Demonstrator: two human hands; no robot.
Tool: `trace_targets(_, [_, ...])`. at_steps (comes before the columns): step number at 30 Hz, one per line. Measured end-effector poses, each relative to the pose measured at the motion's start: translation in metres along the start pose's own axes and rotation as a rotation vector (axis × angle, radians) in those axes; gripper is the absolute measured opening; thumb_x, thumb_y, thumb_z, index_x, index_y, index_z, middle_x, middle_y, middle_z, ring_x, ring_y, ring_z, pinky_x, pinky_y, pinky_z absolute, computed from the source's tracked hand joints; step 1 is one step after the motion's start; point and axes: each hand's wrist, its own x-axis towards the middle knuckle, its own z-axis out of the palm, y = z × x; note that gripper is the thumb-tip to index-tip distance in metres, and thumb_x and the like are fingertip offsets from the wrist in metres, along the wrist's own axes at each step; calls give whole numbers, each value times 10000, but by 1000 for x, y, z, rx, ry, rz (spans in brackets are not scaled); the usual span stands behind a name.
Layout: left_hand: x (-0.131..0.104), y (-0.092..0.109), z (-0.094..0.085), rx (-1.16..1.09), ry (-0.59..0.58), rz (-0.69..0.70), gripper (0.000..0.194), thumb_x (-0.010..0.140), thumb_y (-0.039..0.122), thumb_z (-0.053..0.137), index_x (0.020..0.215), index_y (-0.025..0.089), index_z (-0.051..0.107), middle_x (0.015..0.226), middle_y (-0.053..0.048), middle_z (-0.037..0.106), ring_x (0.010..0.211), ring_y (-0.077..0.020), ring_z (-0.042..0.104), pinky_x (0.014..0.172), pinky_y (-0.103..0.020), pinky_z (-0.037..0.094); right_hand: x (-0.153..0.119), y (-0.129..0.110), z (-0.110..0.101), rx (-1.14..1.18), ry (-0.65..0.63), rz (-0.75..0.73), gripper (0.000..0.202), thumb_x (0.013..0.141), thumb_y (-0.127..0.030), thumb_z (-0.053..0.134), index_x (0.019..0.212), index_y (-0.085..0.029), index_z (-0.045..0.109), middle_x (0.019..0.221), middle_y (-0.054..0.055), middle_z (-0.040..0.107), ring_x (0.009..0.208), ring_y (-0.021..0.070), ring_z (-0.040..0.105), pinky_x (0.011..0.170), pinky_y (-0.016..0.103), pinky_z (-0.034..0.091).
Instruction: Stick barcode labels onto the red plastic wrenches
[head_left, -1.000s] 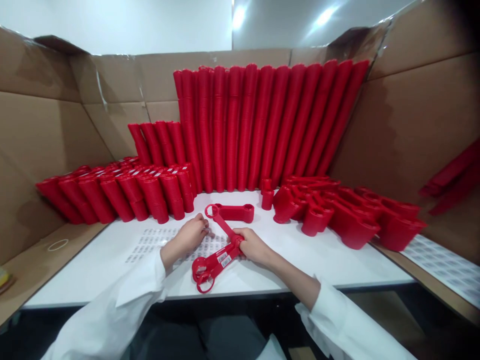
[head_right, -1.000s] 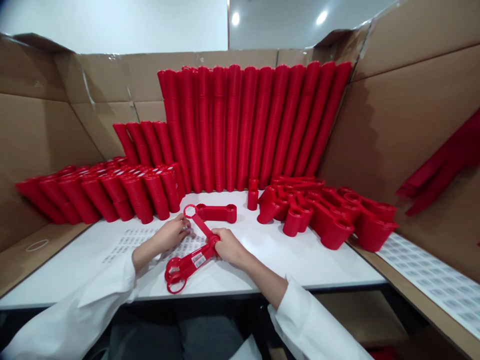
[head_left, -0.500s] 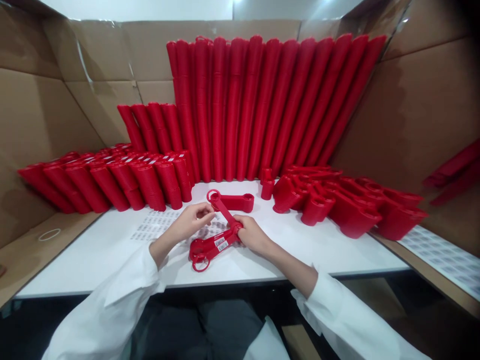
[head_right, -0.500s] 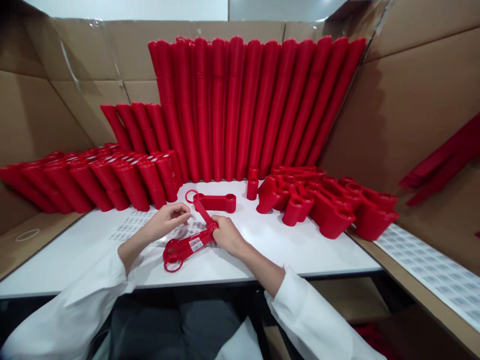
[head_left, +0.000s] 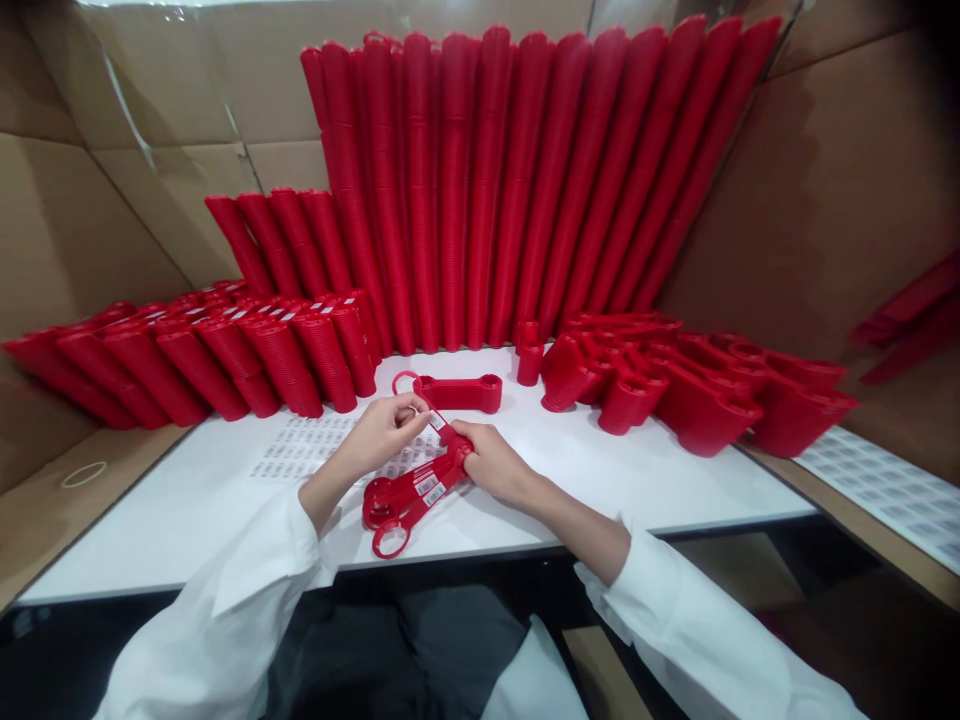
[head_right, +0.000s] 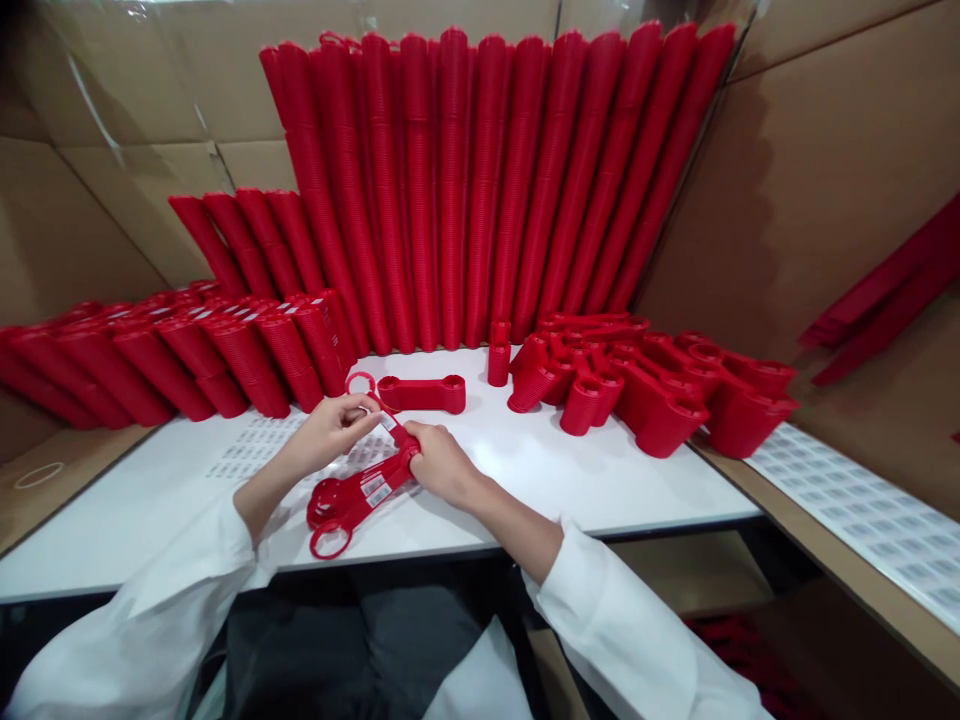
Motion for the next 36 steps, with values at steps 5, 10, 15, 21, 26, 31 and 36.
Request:
trace_targets(5, [0,-2,2,16,11,7,247,830,392,493,770,159,548,447,82,347,404,-75,336,418,-190,238,0,0,0,-12,-9,-3,264,589,0,354,706,-180,507,695,-4,595,642,153,526,567,217,340])
trace_targets(10, [-1,-3,3,55,27,-2,244,829,389,486,771,163,559,449,80,348,410,-86,341,442,-204,256,0,0,0,10,-24,5,303,579,8,358,739,-175,539,720,2,612,662,160,534,574,217,347])
trace_targets(15, [-2,-4,6,189,73,38,202,839,339,477,777,170,568,474,74,321,456,-100,352,492,-219,261,0,-2,0,4,-21,-5,296,578,4,352,730,-177,530,703,-1,597,654,159,533,578,217,352])
trace_targets(21, [-6,-7,11,569,167,175,218,881,344,462,844,170,588,617,5,490,608,-158,469,596,-259,336,-1,-2,0,15,-12,-35,340,587,3,347,784,-175,559,756,7,628,696,172,560,625,233,382])
trace_targets(26, [-7,-7,15,774,327,306,298,881,433,473,933,157,572,1037,-122,521,930,-259,464,829,-371,385,-1,-1,1,55,-14,-58,413,560,16,350,848,-171,580,827,13,649,743,178,575,629,228,396])
trace_targets(31, [0,-17,13,652,467,199,446,884,439,470,1215,144,422,1251,-150,414,1091,-280,411,964,-414,335,-2,-3,1,61,-34,-70,339,584,7,349,777,-170,564,761,4,636,700,170,570,619,228,391])
trace_targets(36, [3,-24,9,683,388,114,440,904,449,425,1203,132,487,1082,-124,534,935,-265,487,880,-400,395,-1,0,2,102,-19,-42,413,573,4,335,844,-160,601,790,6,649,710,168,585,626,227,402])
